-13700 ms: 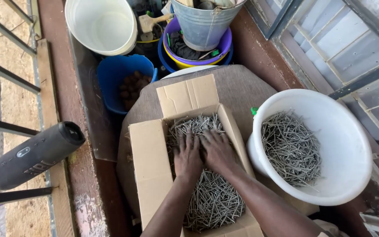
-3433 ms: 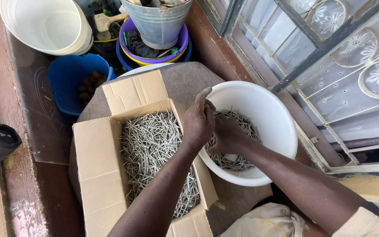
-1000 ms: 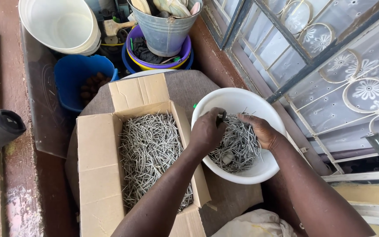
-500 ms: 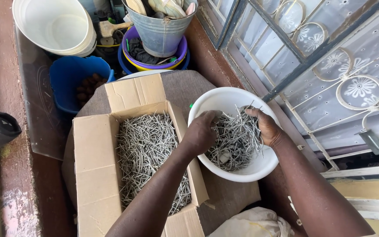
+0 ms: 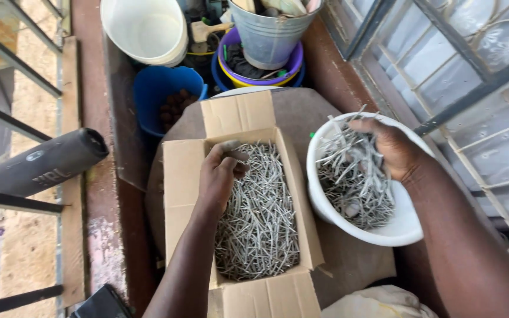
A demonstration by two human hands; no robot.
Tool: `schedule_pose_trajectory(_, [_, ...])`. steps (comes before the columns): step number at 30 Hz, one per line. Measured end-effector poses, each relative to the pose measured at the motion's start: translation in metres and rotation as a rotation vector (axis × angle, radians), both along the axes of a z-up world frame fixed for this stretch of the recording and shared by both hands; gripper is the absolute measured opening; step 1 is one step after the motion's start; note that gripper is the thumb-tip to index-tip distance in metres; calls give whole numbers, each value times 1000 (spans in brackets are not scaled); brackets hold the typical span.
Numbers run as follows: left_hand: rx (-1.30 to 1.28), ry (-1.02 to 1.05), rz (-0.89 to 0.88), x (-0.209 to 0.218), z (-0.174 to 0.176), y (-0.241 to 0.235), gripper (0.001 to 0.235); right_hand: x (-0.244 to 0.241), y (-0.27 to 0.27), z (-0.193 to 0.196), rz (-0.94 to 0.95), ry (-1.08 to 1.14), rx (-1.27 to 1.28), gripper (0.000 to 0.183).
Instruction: The person transfers silver nails from a cardboard box into a white bucket. They then pour black and red plastic wall anchors from the bucket back into the box and mix the contents by hand.
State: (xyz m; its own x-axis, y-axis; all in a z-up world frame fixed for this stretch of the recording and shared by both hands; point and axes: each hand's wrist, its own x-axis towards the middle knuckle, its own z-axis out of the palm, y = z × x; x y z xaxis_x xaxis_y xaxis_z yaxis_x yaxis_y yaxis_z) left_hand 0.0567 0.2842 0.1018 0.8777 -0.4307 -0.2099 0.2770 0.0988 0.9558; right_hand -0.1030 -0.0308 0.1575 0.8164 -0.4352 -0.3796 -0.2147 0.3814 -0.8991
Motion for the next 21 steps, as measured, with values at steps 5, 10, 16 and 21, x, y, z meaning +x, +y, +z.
schedule_pose_trajectory(5, [-39, 107, 134, 7, -30, 51, 42, 44, 111, -22, 103, 146, 78, 47])
schedule_pose_trajectory(10, [135, 80, 71, -17, -42, 67, 39, 42, 188, -60, 175, 353, 109, 60])
schedule_pose_trajectory(16, [674, -346, -477, -65, -98, 60, 49, 15, 175, -110, 783, 771, -434, 74])
schedule_pose_trajectory(21, [986, -851, -881, -95, -156, 47, 23, 2, 159, -147, 878, 429, -1354, 44])
